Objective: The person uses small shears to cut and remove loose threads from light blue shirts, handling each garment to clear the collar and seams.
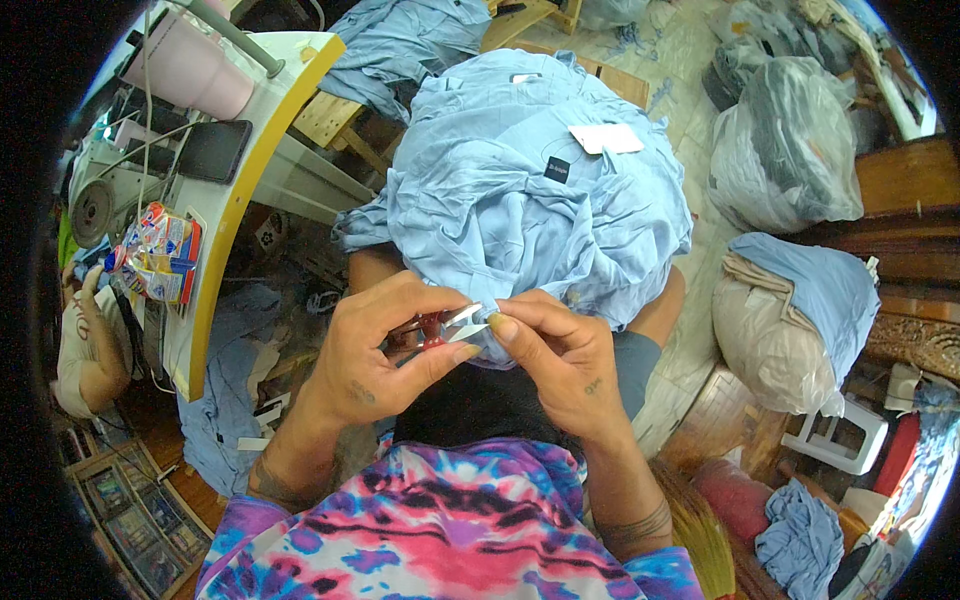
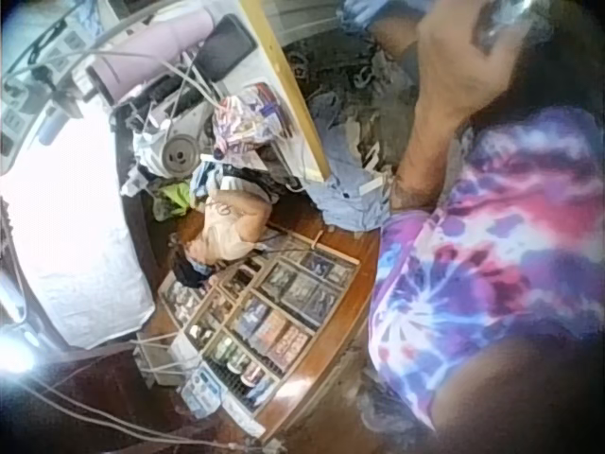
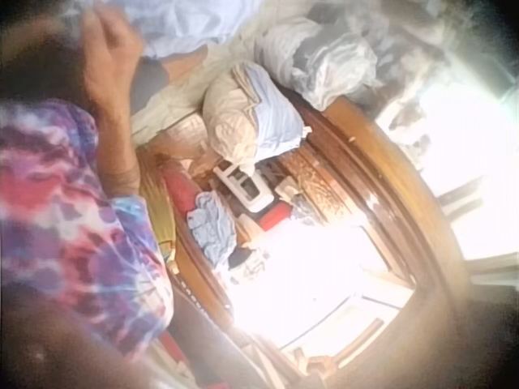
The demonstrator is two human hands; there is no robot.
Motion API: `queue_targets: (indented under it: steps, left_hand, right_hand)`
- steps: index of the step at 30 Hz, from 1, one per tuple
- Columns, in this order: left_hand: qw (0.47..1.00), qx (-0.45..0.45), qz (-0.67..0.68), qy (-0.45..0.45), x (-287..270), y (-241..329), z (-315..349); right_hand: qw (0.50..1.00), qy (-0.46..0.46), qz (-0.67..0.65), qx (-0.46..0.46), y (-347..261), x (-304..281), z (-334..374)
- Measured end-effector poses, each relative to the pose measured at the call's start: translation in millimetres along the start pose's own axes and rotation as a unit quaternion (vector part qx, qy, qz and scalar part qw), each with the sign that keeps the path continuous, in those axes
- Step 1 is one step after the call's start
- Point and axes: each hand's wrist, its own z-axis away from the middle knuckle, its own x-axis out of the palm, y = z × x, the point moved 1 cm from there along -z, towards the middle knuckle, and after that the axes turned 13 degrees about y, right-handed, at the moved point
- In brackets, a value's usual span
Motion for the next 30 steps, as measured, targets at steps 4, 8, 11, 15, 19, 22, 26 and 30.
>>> queue_targets:
  steps: [4,8,11,15,19,22,26,30]
  left_hand:
    - [0.996,-0.055,0.072,-0.009,0.7,-8.6,3.1]
    - [0.988,-0.097,0.122,0.011,3.2,-12.9,8.6]
    - [0.991,-0.085,0.104,0.005,1.8,-10.0,10.9]
    - [0.991,-0.097,0.094,0.008,1.8,-5.9,13.6]
    - [0.990,-0.068,0.123,0.021,7.9,-12.4,16.6]
    - [0.972,-0.121,0.201,0.018,11.0,-19.4,23.2]
    - [0.848,-0.344,0.402,-0.036,4.8,-4.5,27.0]
    - [0.791,-0.424,0.440,-0.024,6.6,20.8,28.6]
  right_hand:
    - [0.998,0.007,0.040,-0.044,-10.1,4.9,-0.5]
    - [0.999,0.036,-0.001,-0.025,-10.7,9.9,0.2]
    - [0.999,0.048,-0.022,-0.013,-8.5,10.3,1.8]
    - [0.996,0.046,-0.040,-0.069,-3.6,12.6,-0.6]
    - [0.993,0.030,-0.097,-0.056,-4.7,15.0,-1.6]
    - [0.990,0.030,-0.133,-0.044,-3.5,20.1,-2.1]
    - [0.990,0.038,-0.131,-0.043,9.8,15.8,-2.3]
    - [0.984,0.061,-0.166,-0.008,19.3,16.2,-1.2]
